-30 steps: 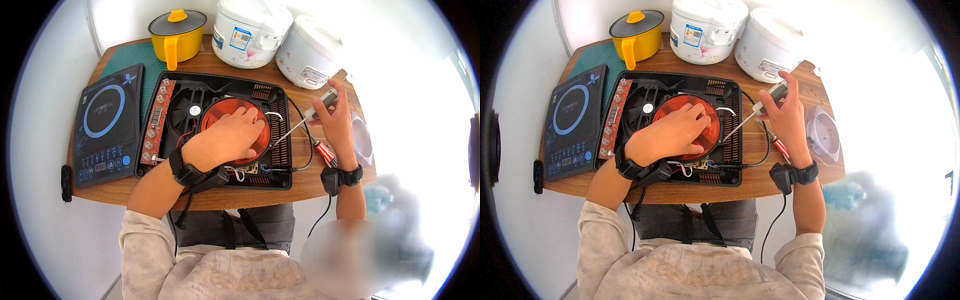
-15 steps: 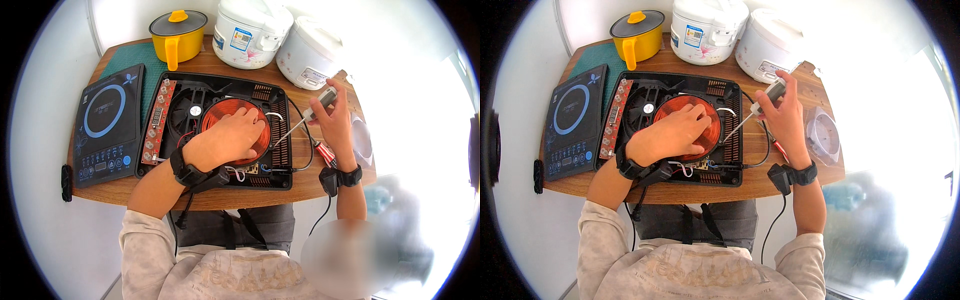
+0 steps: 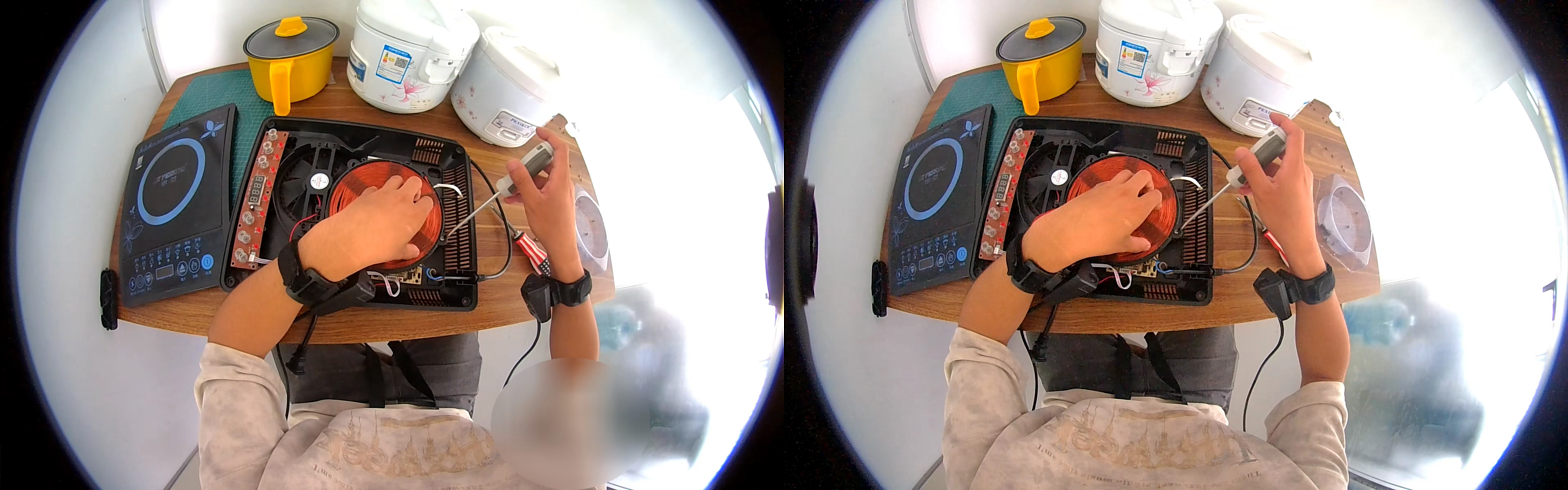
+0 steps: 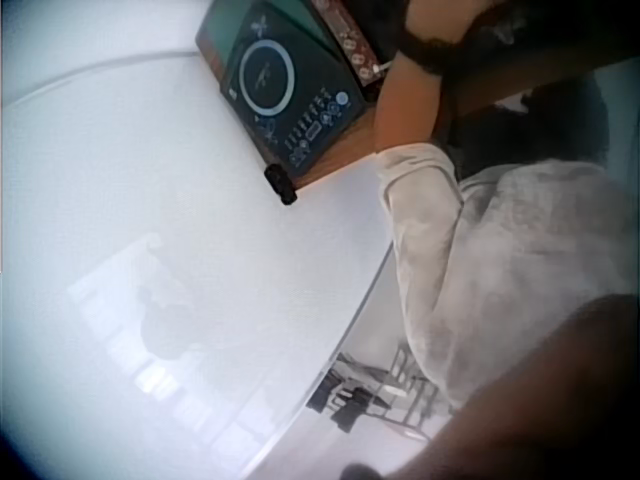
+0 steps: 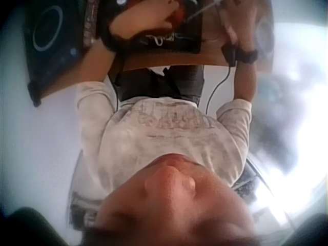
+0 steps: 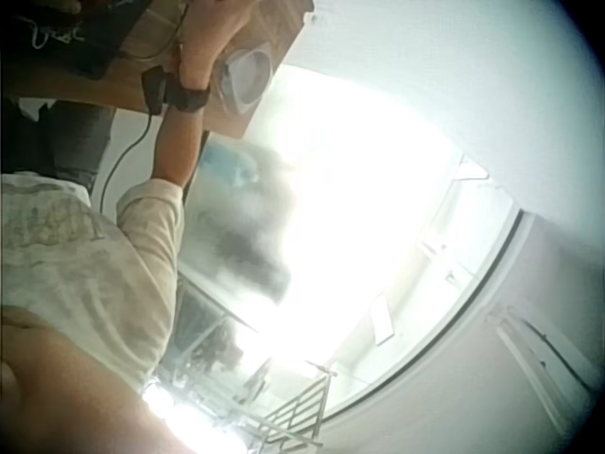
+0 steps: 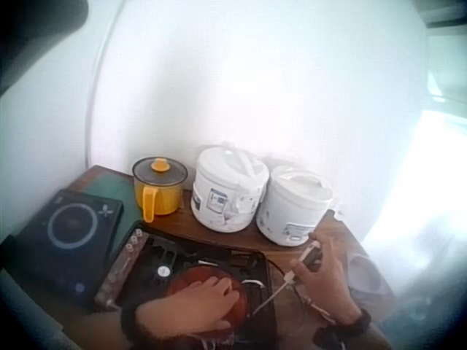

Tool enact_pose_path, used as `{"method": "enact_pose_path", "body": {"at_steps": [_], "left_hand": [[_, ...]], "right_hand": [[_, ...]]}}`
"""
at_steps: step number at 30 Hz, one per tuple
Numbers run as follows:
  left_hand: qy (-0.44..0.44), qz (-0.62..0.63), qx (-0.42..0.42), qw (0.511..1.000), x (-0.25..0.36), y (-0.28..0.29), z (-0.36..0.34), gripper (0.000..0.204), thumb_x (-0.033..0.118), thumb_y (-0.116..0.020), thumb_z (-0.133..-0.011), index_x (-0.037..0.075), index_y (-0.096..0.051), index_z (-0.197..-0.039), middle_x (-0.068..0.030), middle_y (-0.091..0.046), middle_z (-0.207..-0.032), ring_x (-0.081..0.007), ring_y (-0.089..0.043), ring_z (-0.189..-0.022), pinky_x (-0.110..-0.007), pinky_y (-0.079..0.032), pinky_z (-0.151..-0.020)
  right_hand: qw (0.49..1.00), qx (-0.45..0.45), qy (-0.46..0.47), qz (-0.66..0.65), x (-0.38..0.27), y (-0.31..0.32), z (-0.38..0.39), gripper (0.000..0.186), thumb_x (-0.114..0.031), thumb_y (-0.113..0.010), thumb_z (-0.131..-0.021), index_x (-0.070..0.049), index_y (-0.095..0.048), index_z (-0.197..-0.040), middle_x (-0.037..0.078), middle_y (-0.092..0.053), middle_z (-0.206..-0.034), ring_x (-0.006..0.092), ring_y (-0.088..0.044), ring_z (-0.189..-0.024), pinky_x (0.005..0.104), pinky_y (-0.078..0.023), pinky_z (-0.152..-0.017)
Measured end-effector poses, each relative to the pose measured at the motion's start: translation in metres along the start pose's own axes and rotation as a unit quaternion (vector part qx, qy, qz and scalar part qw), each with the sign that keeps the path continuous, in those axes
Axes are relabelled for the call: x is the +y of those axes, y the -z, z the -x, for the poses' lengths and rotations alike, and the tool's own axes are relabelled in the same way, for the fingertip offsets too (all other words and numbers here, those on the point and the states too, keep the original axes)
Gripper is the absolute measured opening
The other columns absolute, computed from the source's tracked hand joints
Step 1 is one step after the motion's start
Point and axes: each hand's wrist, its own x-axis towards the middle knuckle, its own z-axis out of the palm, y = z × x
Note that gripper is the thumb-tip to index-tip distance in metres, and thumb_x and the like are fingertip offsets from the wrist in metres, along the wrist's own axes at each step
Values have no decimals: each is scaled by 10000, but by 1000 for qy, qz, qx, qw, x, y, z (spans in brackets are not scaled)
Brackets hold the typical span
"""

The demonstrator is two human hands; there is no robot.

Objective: The person uses a screwdriver to remove screws from a red fan attached to a circuit board inside a black plastic housing. They then lift the fan and circuit board assembly out of the housing, inspect the underside, and place it back into the housing.

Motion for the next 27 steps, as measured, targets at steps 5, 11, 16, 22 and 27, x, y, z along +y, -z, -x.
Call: {"method": "enact_pose_path", "body": {"at_steps": [5,11,16,22,27], "left_hand": [[-1,0,4,1000,0,-1,0,533,220,-851,-771,-44,-573,-1140,-193,-536,-1192,-382,-582,-1139,-452,-551,-960],[1,0,1,1000,0,-1,0,534,225,-850,-772,-42,-576,-1144,-192,-535,-1191,-380,-583,-1135,-449,-545,-962],[2,-2,-3,1000,0,0,0,535,225,-847,-775,-42,-578,-1153,-194,-534,-1197,-378,-578,-1147,-448,-543,-961],[8,-3,-7,1000,0,-1,-1,532,230,-841,-781,-42,-583,-1159,-196,-536,-1211,-376,-571,-1165,-452,-538,-975],[14,-5,-12,1000,2,0,-1,531,231,-838,-787,-41,-580,-1162,-195,-533,-1219,-376,-570,-1168,-453,-541,-978]], "right_hand": [[1000,-7,-4,5,-2,0,1,598,-166,-716,-991,-42,-395,-1480,120,-708,-925,170,-743,-809,302,-617,-646],[1000,-10,1,-2,1,-1,1,612,-169,-732,-981,-49,-401,-1481,124,-708,-946,172,-748,-819,301,-616,-647],[1000,-15,25,-1,-4,-3,0,633,-182,-763,-960,-55,-407,-1468,144,-715,-993,180,-751,-825,306,-614,-649],[999,0,52,3,-10,-10,1,679,-209,-822,-917,-61,-406,-1432,163,-738,-1029,184,-751,-797,305,-591,-660],[998,2,63,19,-18,-12,5,703,-236,-854,-890,-68,-395,-1395,182,-752,-1029,197,-757,-775,312,-575,-657]]}}
